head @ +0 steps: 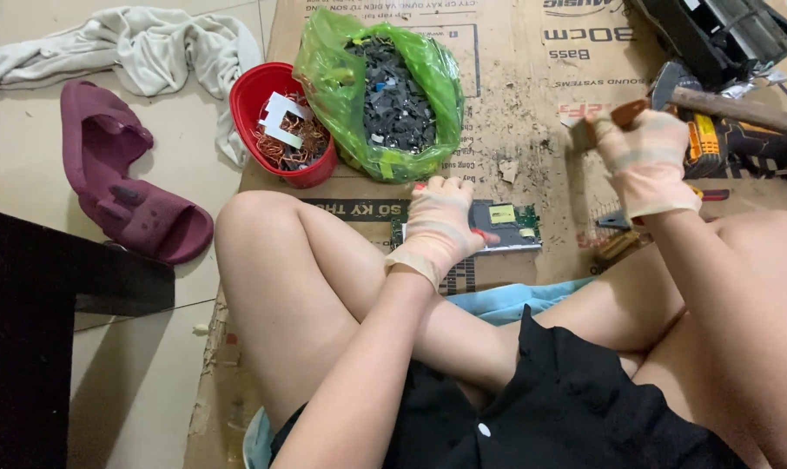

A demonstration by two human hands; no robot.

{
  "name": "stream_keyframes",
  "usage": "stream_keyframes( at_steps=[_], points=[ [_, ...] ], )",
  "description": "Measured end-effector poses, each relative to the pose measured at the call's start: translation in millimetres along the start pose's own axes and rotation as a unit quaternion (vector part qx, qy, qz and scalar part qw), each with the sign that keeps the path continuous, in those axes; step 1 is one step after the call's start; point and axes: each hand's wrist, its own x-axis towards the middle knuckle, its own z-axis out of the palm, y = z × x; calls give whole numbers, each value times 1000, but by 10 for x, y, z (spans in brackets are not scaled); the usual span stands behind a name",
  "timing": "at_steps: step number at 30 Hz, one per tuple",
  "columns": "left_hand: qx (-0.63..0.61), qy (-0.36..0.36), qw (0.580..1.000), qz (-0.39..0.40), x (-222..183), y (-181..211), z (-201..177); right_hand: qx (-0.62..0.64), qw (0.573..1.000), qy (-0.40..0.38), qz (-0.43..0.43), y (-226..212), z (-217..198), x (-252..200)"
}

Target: The person is sitting on the floor, using a brush to sweep debris off electronic components and a cardboard workspace, and using a screwdriver to disassemble parts from circuit boards.

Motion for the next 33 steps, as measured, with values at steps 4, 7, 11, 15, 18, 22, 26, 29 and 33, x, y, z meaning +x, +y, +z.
stream_keyframes(
  at_steps=[4,7,11,15,18,22,26,29,33],
  points=[
    [-4,-19,999,43,-8,41,48,-195,974,-40,-111,-296,108,-27],
    [-12,-3,997,78,-8,57,102,-47,995,-89,-18,-446,212,1],
    [-8,-11,997,75,-4,88,37,150,981,-65,102,-503,-75,33],
    [59,-89,993,56,52,112,113,-165,982,-49,77,-160,-410,-152],
    [45,-46,996,56,41,121,140,-166,959,-160,163,-619,-567,-299],
    [59,-51,995,56,32,145,76,-50,976,-139,158,-771,-254,-379],
    [37,-63,997,33,68,96,-86,18,981,-58,183,-546,16,-143],
    [-19,-1,1000,-7,121,-54,-67,159,964,-10,211,-415,-250,-151],
    [-316,95,932,-149,133,-81,-577,335,914,-49,226,-487,-803,-429]
  ],
)
